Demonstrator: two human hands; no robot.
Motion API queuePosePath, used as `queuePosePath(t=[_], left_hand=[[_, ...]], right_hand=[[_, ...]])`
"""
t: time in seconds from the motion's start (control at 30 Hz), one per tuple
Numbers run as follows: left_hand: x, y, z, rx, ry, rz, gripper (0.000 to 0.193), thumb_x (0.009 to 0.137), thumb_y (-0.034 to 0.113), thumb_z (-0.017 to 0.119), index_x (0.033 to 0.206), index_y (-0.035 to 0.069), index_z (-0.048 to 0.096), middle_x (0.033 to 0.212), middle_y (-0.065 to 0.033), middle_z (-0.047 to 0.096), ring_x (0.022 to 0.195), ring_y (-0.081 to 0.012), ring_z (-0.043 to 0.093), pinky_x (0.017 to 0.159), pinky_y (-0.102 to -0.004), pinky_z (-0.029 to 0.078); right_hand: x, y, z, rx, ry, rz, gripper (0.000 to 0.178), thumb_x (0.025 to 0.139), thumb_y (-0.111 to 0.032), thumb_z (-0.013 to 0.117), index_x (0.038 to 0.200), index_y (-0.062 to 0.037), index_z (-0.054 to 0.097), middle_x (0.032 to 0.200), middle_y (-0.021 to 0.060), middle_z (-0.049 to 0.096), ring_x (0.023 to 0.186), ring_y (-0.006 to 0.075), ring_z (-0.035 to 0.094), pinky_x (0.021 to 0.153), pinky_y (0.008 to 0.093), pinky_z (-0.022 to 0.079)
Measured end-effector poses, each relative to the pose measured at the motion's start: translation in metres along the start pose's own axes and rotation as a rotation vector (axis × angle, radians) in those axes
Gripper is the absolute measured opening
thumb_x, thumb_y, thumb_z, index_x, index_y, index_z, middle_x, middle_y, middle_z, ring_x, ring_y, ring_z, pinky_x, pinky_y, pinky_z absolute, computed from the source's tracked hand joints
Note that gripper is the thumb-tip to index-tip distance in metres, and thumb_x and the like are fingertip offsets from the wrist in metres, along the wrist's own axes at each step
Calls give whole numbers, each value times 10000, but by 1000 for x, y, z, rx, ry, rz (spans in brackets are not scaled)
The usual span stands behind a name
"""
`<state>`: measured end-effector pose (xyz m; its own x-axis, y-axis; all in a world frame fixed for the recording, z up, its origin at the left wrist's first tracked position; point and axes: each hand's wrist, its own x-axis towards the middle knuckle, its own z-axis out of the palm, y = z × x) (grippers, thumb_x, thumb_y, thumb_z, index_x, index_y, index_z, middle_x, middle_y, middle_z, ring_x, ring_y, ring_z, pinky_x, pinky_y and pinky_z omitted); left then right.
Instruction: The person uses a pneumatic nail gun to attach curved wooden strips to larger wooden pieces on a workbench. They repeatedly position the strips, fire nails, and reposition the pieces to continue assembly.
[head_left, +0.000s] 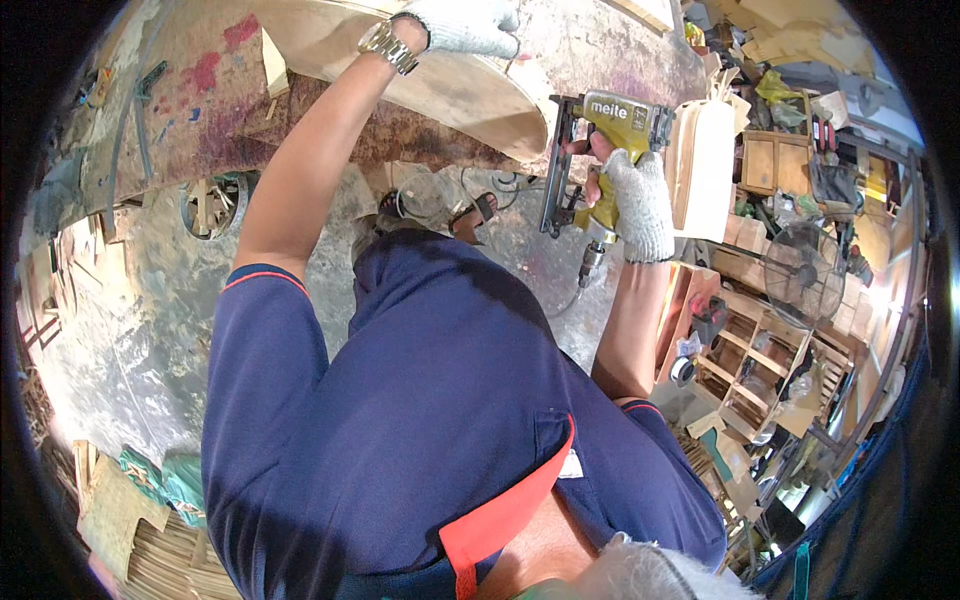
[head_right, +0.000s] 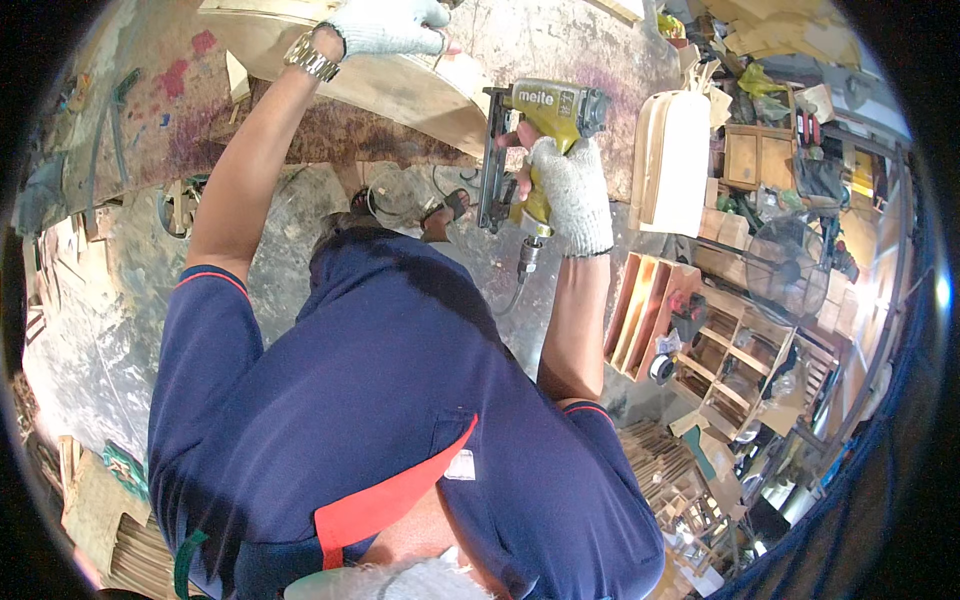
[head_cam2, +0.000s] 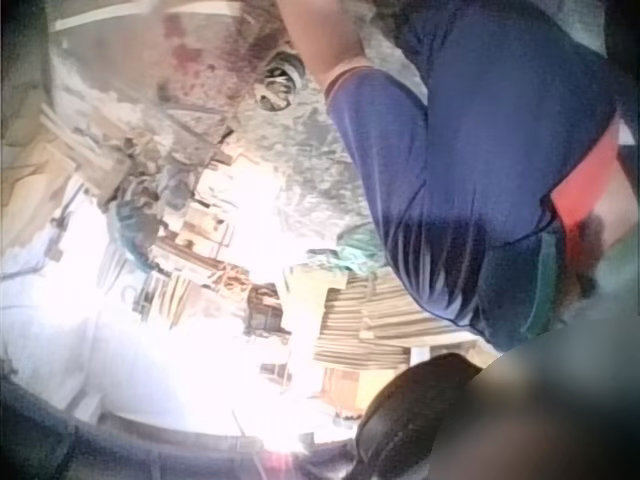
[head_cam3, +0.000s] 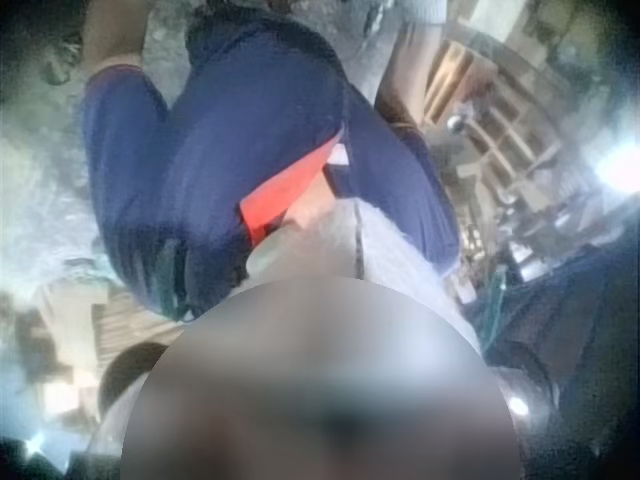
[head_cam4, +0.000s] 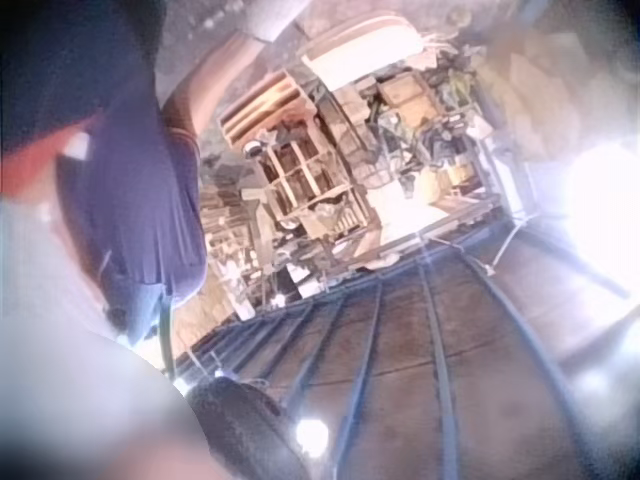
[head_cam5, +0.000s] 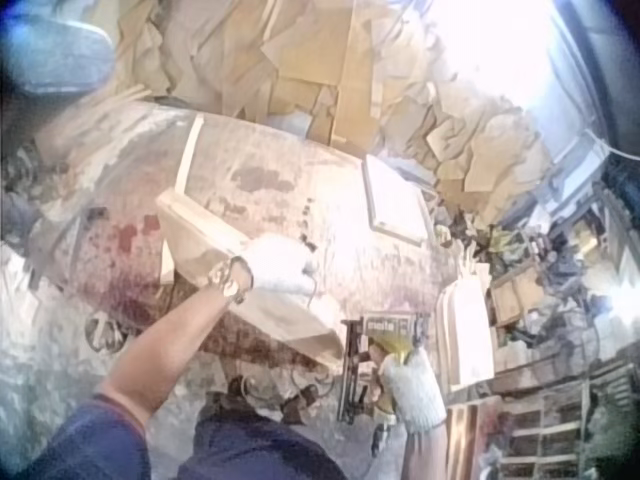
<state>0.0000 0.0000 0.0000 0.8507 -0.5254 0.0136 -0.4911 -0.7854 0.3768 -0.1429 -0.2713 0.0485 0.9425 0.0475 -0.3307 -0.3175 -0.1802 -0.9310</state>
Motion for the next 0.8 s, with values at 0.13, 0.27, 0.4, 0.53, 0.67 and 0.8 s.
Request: queuePosePath(t=[0.13,0.27,0.4,0.53,0.67,0.8], left_hand=[[1,2,0,-31,4,-13,408,821,545,675,857,159,802,829,-156,752,780,-348,735,723,-483,576],[-4,1,-3,-29,-11,-22,386,811,519,676,855,156,800,818,-154,749,767,-350,732,719,-483,574],[-3,2,-2,-46,33,-21,375,800,498,673,848,145,792,834,-159,750,784,-353,731,723,-484,574],[-2,1,1,-72,57,-16,377,794,488,672,848,133,787,855,-168,751,806,-356,731,728,-486,574],[1,1,2,-57,68,-14,374,794,479,668,847,127,785,863,-167,753,809,-359,731,728,-486,574],[1,-1,3,-75,59,-7,370,796,475,665,844,128,783,865,-165,753,805,-357,731,722,-486,573]], right_hand=[[0,-4,0,2,13,-11,311,1021,-153,653,1274,25,620,939,151,756,481,86,514,447,253,444],[0,-5,5,13,-3,-32,296,1024,-159,649,1249,33,632,935,153,757,483,86,515,447,253,447],[-1,-10,7,-18,-18,-38,289,1027,-165,644,1236,35,640,935,154,757,474,87,517,443,255,449],[1,-15,10,-90,-20,-33,283,1021,-152,642,1229,39,639,927,149,755,461,89,517,438,255,445],[2,-18,15,-189,6,-13,268,1010,-131,641,1211,45,646,913,142,751,457,91,519,432,254,438],[-1,-27,21,-110,-25,-66,254,998,-124,647,1184,47,661,890,125,742,459,89,518,427,257,423]])
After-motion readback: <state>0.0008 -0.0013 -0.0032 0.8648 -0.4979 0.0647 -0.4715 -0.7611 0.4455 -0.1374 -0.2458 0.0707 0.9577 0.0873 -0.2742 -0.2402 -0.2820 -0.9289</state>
